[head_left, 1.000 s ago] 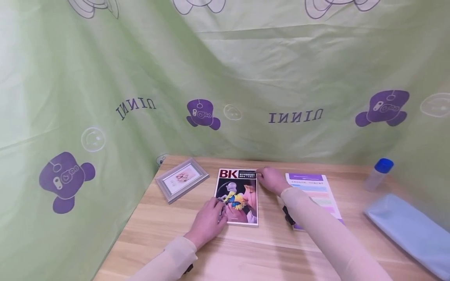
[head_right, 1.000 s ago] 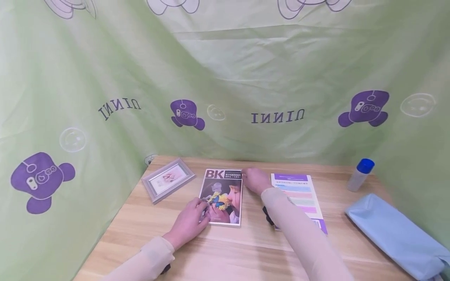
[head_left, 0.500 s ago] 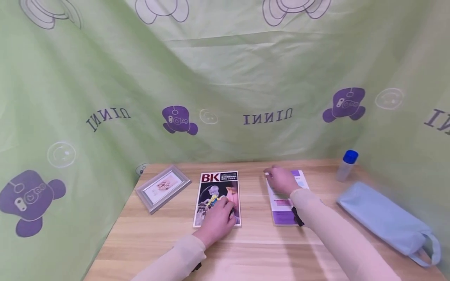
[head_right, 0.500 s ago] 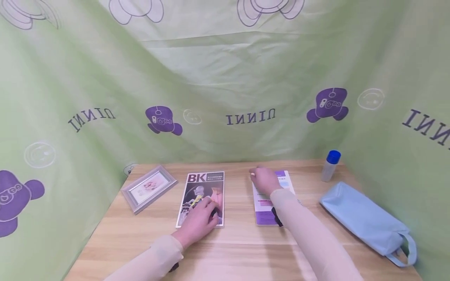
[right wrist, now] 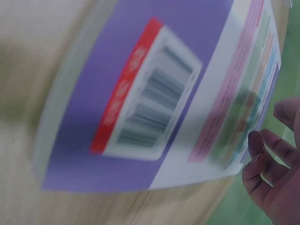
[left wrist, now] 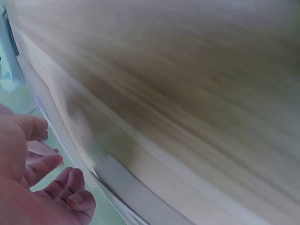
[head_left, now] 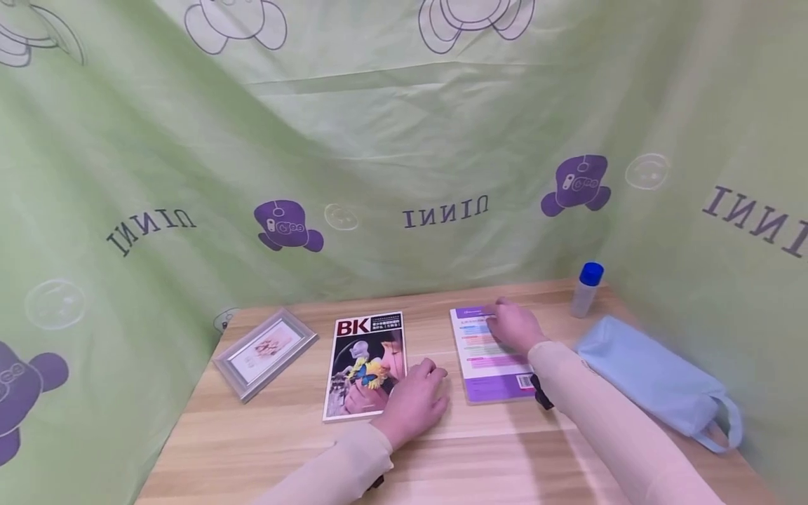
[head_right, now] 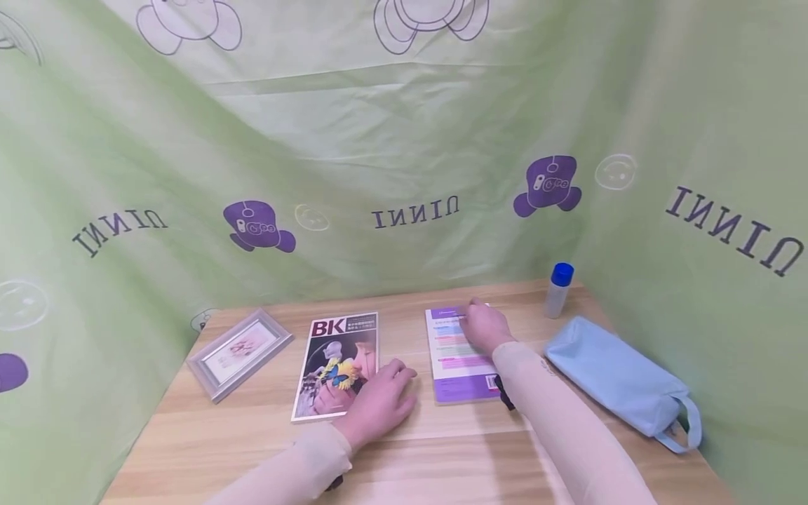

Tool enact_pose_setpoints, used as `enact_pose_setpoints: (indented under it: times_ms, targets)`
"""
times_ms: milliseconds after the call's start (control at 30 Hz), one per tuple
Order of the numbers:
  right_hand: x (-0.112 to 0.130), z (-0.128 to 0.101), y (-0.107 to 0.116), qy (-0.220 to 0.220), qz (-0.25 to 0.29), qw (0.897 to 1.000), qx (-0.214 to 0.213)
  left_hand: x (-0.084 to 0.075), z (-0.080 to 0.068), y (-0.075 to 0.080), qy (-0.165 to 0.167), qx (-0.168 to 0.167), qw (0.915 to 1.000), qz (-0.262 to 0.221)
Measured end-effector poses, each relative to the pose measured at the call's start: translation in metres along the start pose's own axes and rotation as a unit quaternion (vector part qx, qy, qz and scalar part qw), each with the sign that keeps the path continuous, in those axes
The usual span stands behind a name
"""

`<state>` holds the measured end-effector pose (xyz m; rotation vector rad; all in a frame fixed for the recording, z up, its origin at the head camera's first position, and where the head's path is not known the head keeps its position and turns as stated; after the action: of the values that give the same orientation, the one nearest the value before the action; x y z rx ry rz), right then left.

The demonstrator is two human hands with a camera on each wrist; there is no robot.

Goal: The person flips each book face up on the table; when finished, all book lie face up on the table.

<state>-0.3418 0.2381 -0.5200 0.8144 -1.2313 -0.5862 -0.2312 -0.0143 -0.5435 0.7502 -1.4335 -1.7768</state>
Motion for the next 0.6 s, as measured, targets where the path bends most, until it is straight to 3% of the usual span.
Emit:
enact_pose_setpoints:
  times_ms: [233,600]
  targets:
    - [-0.01,-0.001,0.002,0.002,-0.014,1.0,-0.013,-0.018,0.014,-0.006,-0.019,-0.005,0.9998,-0.002]
    - [-0.036,0.003,0.011,-0.064,-0.035,0.997,0.021,-0.048,0.031,-0.013,-0.059,0.014,0.9982,0.002]
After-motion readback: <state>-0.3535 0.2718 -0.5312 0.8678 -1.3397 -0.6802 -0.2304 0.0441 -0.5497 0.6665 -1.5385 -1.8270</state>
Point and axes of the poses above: each hand's wrist, its own z-axis towards the middle knuckle, its own y-axis out of the back of the hand, x = y × z, the point moved 2 cm from there along z, towards the middle knuckle, and after that the axes turned 14 degrees about z, right-handed, at the moved point
